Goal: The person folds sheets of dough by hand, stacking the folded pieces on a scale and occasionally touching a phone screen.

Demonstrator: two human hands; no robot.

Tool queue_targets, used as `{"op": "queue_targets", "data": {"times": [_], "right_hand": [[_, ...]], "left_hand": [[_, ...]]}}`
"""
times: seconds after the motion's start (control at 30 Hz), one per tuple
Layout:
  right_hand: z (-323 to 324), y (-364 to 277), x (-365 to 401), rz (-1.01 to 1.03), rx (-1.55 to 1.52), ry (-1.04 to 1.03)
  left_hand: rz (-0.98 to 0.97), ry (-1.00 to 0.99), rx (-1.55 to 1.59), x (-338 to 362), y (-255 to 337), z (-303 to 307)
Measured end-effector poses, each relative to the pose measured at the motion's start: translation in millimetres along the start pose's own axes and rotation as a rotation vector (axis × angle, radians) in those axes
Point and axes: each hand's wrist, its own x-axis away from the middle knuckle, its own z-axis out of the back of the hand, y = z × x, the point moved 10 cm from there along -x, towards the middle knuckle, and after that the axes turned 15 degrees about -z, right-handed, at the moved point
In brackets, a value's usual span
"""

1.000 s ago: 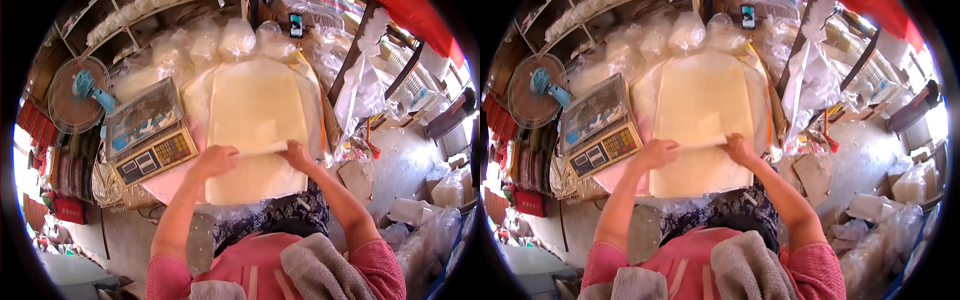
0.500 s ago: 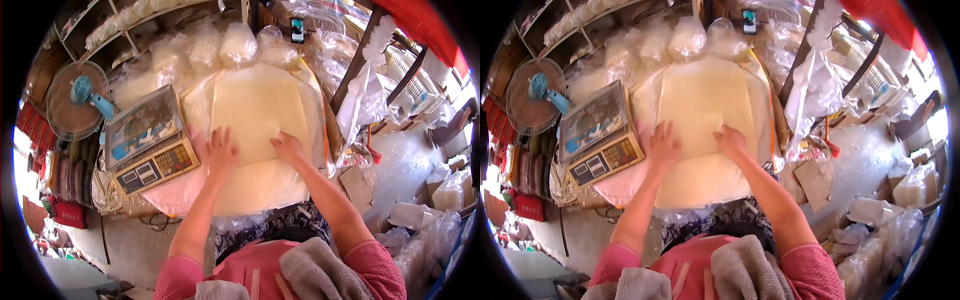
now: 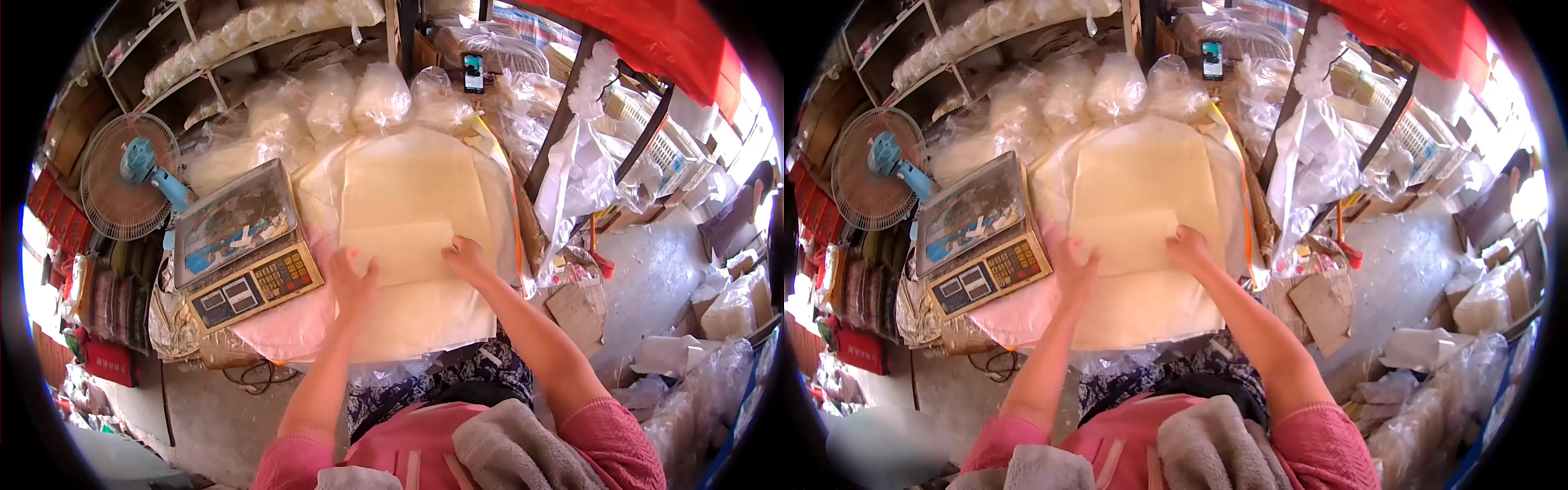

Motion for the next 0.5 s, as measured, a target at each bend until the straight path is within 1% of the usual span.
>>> {"op": "queue_targets", "data": {"times": [0.03, 0.1, 0.17, 0.2, 0.23, 0.3, 0.33, 0.37, 0.4, 0.43, 0.47, 0.5], "right_hand": [[-2, 11, 9, -0.071, -0.124, -0.095], [-14, 33, 47, -0.218, -0.372, -0.285], [-51, 50, 84, -0.293, -0.622, -0.422], [-58, 43, 114, -0.334, -0.735, -0.489], [-58, 33, 145, -0.380, -0.846, -0.559], [-66, 15, 180, -0.356, -0.910, -0.791], [-68, 18, 181, -0.318, -0.877, -0.778], [-60, 15, 178, -0.231, -0.797, -0.742], [-52, 15, 171, -0.084, -0.753, -0.721], [-47, 22, 162, 0.084, -0.788, -0.678], [-30, 20, 158, 0.140, -0.630, -0.547], [-16, 19, 156, 0.167, -0.438, -0.413]], "left_hand": [[0.260, -0.130, 0.264, 19, -8, -10], [0.781, -0.388, 0.795, 80, -4, -47], [0.836, -0.206, 1.062, 111, 16, -63], [0.716, 0.029, 1.157, 108, 28, -57], [0.653, 0.097, 1.149, 108, 24, -57], [0.536, 0.243, 1.118, 108, 6, -55], [0.467, 0.262, 1.027, 99, 3, -41], [0.333, 0.377, 1.020, 83, 1, -16], [0.204, 0.481, 1.005, 67, -2, 14], [0.225, 0.373, 0.814, 51, -6, 50], [0.102, 0.428, 0.791, 32, -19, 85], [0.160, 0.523, 0.730, 18, -41, 125]]}}
